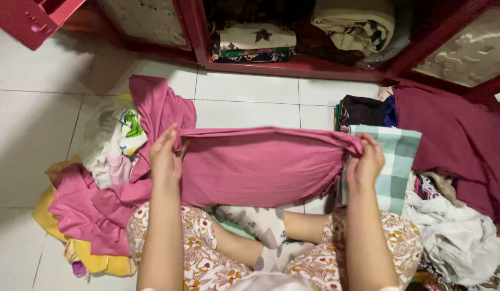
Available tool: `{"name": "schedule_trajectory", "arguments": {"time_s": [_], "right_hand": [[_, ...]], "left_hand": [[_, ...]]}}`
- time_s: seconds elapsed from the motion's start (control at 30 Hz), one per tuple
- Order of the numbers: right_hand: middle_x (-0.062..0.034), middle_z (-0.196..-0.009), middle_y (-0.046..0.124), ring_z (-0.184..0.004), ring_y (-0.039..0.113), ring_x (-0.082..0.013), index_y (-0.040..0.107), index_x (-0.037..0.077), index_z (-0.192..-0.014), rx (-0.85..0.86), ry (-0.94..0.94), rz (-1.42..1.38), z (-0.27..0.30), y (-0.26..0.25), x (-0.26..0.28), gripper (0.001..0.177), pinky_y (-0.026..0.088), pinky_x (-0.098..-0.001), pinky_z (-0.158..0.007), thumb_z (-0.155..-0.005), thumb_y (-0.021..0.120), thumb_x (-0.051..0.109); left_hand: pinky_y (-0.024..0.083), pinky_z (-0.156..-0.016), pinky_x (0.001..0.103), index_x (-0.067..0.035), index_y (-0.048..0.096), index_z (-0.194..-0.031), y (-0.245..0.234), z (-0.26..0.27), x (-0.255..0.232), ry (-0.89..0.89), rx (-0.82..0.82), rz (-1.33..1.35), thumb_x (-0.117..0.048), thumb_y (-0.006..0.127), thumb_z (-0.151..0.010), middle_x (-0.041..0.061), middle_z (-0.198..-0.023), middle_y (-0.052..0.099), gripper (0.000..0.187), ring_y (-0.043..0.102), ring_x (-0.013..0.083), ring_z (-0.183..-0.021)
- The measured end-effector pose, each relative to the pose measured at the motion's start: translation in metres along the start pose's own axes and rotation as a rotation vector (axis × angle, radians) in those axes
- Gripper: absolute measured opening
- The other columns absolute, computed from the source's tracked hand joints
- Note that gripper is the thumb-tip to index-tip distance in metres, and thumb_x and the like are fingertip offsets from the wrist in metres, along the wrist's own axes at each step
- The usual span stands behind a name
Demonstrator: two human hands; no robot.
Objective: The person sits on the floor and folds several pieces of clothing by hand. They start with a light blue and white checkered cloth, followed by a purple floral patterned cloth, and then a solid pink cloth. Each item is smoothed out, folded into a compact rectangle, and placed into a growing stack on the right side of the frame.
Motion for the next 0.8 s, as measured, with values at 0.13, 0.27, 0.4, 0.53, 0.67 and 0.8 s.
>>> {"name": "schedule_trajectory", "arguments": {"time_s": [0.13, 0.27, 0.4, 0.53, 0.67, 0.8], "right_hand": [[-0.0118, -0.119, 0.065, -0.1, 0.063, -0.0167, 0.057, -0.002, -0.133, 0.082, 0.068, 0.085, -0.063, 0.031, -0.089, 0.033, 0.055, -0.0273, -0.088, -0.1, 0.056, -0.006], [-0.0155, -0.148, 0.042, -0.123, 0.047, -0.0257, 0.041, 0.004, -0.152, 0.24, -0.039, 0.513, -0.047, 0.078, -0.12, 0.058, 0.042, -0.0341, -0.103, -0.097, 0.057, -0.009], [-0.0113, -0.16, 0.043, -0.15, 0.04, -0.0326, 0.046, 0.012, -0.146, 0.49, -0.065, 1.016, 0.057, 0.111, -0.155, 0.058, 0.033, -0.0469, -0.122, -0.09, 0.057, 0.004], [-0.0083, -0.166, 0.038, -0.157, 0.026, -0.036, 0.051, 0.015, -0.147, 0.881, -0.382, 1.522, 0.123, 0.12, -0.18, 0.053, 0.014, -0.057, -0.127, -0.097, 0.062, 0.026], [-0.0072, -0.164, 0.033, -0.152, 0.023, -0.0347, 0.045, 0.02, -0.152, 0.898, -0.371, 1.7, 0.102, 0.103, -0.178, 0.066, 0.01, -0.0584, -0.121, -0.093, 0.059, 0.046], [-0.0075, -0.166, 0.03, -0.153, 0.02, -0.0348, 0.042, 0.021, -0.155, 0.801, -0.351, 1.733, 0.083, 0.084, -0.169, 0.069, 0.009, -0.0564, -0.123, -0.093, 0.057, 0.047]], "left_hand": [[0.051, -0.103, 0.038, -0.005, 0.054, -0.147, 0.016, -0.081, 0.047, 0.113, 0.107, -0.237, -0.003, 0.057, -0.1, 0.009, -0.138, 0.059, 0.046, 0.055, 0.0198, -0.116], [0.042, -0.113, 0.039, -0.01, 0.036, -0.156, 0.049, -0.075, 0.085, 0.261, 0.186, -0.843, -0.007, 0.058, -0.097, 0.011, -0.158, 0.041, 0.063, 0.046, 0.0243, -0.139], [0.019, -0.126, 0.054, -0.013, 0.047, -0.152, 0.066, -0.023, 0.151, 0.469, 0.427, -1.731, -0.024, 0.058, -0.102, 0.008, -0.163, 0.04, 0.052, 0.031, 0.0269, -0.155], [0.011, -0.122, 0.065, -0.022, 0.044, -0.153, 0.069, 0.014, 0.195, 0.5, 0.743, -1.919, -0.043, 0.056, -0.096, 0.003, -0.167, 0.028, 0.062, 0.021, 0.0265, -0.155], [0.005, -0.118, 0.072, -0.034, 0.04, -0.153, 0.048, -0.008, 0.175, 0.409, 0.565, -2.046, -0.055, 0.052, -0.095, -0.001, -0.167, 0.02, 0.063, 0.014, 0.0271, -0.155], [0.009, -0.115, 0.073, -0.035, 0.035, -0.155, 0.007, -0.031, 0.137, 0.357, 0.203, -2.126, -0.057, 0.051, -0.096, 0.002, -0.168, 0.019, 0.065, 0.019, 0.0297, -0.153]]}}
Point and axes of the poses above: each hand's wrist, its own z-axis away from the middle knuckle, its own y-axis out of the palm, x = y × z, the point moved 3 cm from there along -z, towards the middle knuckle
